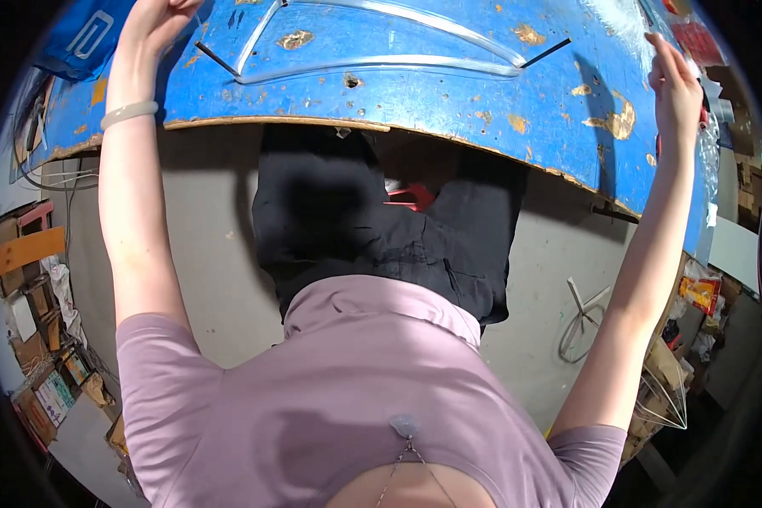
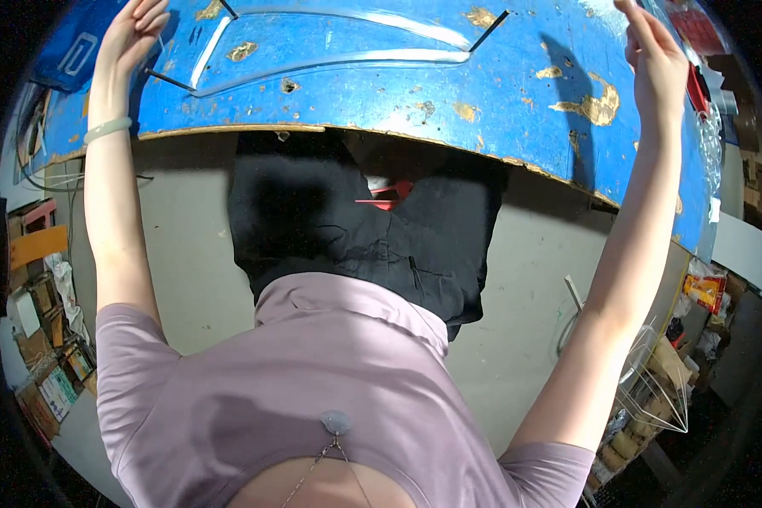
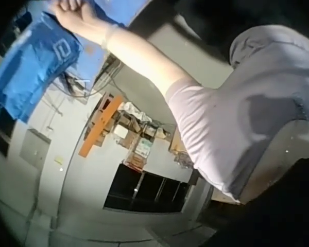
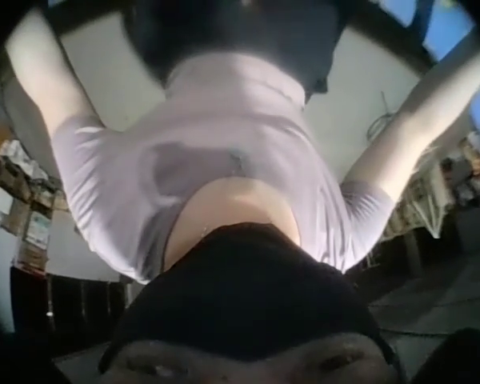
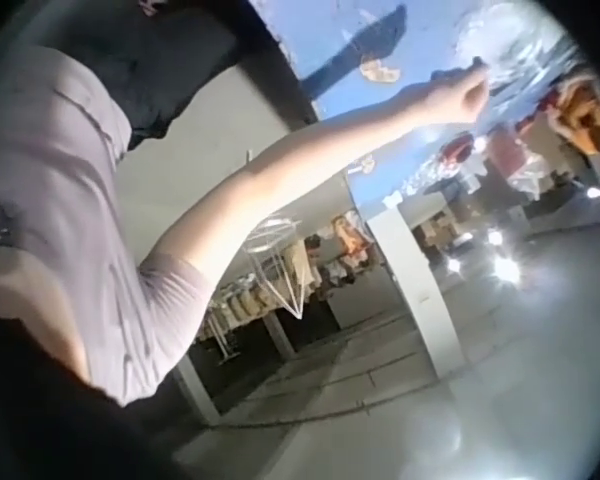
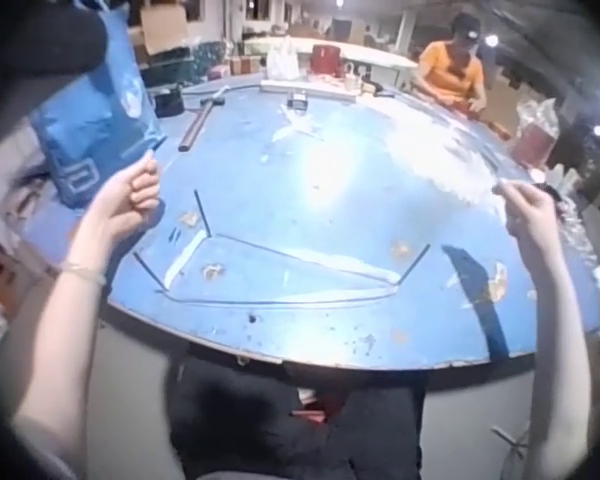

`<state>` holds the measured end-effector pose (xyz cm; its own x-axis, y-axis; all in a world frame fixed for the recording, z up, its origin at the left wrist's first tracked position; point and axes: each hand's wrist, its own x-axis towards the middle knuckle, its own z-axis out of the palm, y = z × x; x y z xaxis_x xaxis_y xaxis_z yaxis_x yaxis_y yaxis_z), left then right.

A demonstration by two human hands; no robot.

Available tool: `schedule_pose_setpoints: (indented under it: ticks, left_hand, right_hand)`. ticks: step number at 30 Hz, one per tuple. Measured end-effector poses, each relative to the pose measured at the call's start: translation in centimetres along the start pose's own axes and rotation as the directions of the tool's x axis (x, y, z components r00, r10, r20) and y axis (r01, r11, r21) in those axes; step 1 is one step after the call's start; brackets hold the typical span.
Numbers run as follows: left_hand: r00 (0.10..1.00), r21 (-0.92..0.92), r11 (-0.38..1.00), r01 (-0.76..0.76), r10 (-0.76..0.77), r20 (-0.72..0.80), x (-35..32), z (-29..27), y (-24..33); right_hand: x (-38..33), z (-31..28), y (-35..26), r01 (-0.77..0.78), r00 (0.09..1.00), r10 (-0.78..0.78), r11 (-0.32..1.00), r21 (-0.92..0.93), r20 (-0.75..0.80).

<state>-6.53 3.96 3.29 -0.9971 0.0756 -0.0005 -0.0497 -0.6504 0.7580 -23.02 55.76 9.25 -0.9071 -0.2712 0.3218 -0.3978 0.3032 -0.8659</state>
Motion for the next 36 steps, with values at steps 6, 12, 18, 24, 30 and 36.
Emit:
schedule_pose_setpoints:
  ticks: [6,12,18,24,30,36]
  left_hand:
    - [0.954,0.999,-0.015,0.035,0.299,-0.029,2.3,3.8,-4.1]
    - [0.891,0.902,-0.377,-0.213,0.304,0.337,-0.3,8.1,-4.8]
    - [0.762,0.945,-0.288,-0.155,0.574,0.3,-2.0,8.6,-1.8]
    - [0.632,0.966,-0.082,-0.246,0.742,0.224,-2.7,18.2,-7.9]
    - [0.468,0.4,0.326,-0.857,0.167,0.868,-8.2,36.6,-31.3]
    - [-0.218,0.673,0.724,-0.152,-0.689,0.692,-10.7,35.2,-32.0]
  right_hand:
    - [-1.7,-2.8,6.7,-0.062,0.985,0.15,0.77,-0.636,0.085]
    - [-11.1,-6.9,5.0,-0.341,0.896,0.444,0.662,-0.667,-0.018]
    - [-24.0,-9.9,-0.4,-0.622,0.74,0.664,0.614,-0.486,-0.107]
    - [-38.1,-10.9,-2.3,-0.828,0.52,0.852,0.483,-0.285,-0.065]
    - [-42.0,-9.6,-8.2,-0.816,0.509,0.849,0.529,-0.233,0.145]
    - [-42.3,-11.5,-10.8,-0.785,0.555,0.819,0.574,-0.233,0.146]
